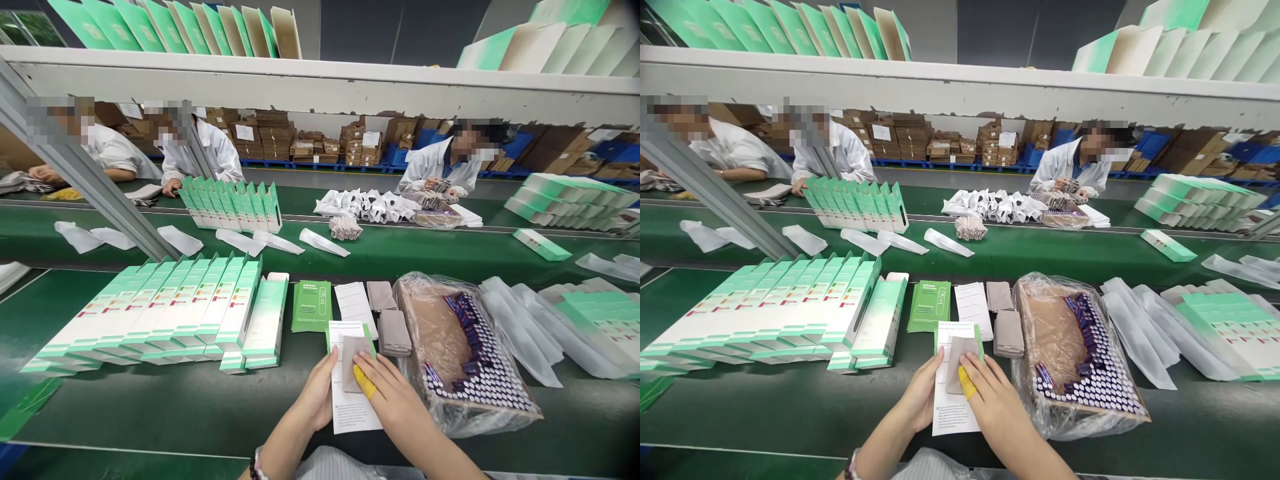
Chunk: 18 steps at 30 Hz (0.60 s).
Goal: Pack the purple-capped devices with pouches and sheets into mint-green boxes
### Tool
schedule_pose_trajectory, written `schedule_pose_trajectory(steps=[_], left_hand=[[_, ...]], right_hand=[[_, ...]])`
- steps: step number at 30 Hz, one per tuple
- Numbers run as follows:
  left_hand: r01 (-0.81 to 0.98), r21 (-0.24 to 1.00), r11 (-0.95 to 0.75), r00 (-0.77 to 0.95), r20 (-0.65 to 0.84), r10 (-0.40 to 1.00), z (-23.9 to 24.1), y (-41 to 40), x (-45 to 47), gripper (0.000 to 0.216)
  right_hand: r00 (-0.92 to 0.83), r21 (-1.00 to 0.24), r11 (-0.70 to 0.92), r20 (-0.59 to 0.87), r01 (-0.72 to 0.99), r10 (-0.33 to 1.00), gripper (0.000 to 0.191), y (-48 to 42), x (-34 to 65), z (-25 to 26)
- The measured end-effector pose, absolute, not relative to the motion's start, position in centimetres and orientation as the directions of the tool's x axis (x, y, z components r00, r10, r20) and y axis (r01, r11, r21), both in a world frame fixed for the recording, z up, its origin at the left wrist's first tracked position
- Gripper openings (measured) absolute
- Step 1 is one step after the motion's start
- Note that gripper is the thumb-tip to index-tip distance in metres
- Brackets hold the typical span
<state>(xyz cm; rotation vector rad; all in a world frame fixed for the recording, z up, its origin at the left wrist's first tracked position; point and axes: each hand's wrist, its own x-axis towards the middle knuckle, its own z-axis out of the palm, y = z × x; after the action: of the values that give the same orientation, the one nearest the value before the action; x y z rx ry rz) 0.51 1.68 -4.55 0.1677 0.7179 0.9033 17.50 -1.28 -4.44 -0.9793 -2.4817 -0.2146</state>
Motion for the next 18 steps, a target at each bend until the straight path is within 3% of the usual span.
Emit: schedule_pose_trajectory(steps=[4, 6, 9, 12, 18], left_hand=[[-0.632, 0.457, 0.626, 0.406, -0.492, 0.770, -4.7, 1.7, 0.3, 0.043], [-0.602, 0.486, 0.633, 0.417, -0.485, 0.769, -4.7, 1.7, 0.1, 0.042], [-0.546, 0.514, 0.662, 0.477, -0.459, 0.749, -4.6, 1.9, -0.3, 0.045], [-0.483, 0.563, 0.670, 0.515, -0.435, 0.738, -4.4, 2.2, -0.7, 0.054], [-0.424, 0.617, 0.663, 0.505, -0.446, 0.739, -3.8, 3.1, -1.1, 0.063]], right_hand=[[-0.641, -0.193, 0.711, 0.319, 0.677, 0.698, 0.032, -0.5, 18.4, -4.3], [-0.597, -0.306, 0.642, 0.238, 0.703, 0.767, 0.044, 0.4, 19.0, -3.4], [-0.477, -0.376, 0.517, 0.202, 0.769, 0.856, 0.069, 2.3, 19.3, -2.1], [-0.502, -0.415, 0.507, 0.132, 0.756, 0.855, 0.077, 3.9, 19.1, -1.5], [-0.569, -0.575, 0.448, -0.038, 0.685, 0.822, 0.074, 5.1, 18.9, -1.0]])
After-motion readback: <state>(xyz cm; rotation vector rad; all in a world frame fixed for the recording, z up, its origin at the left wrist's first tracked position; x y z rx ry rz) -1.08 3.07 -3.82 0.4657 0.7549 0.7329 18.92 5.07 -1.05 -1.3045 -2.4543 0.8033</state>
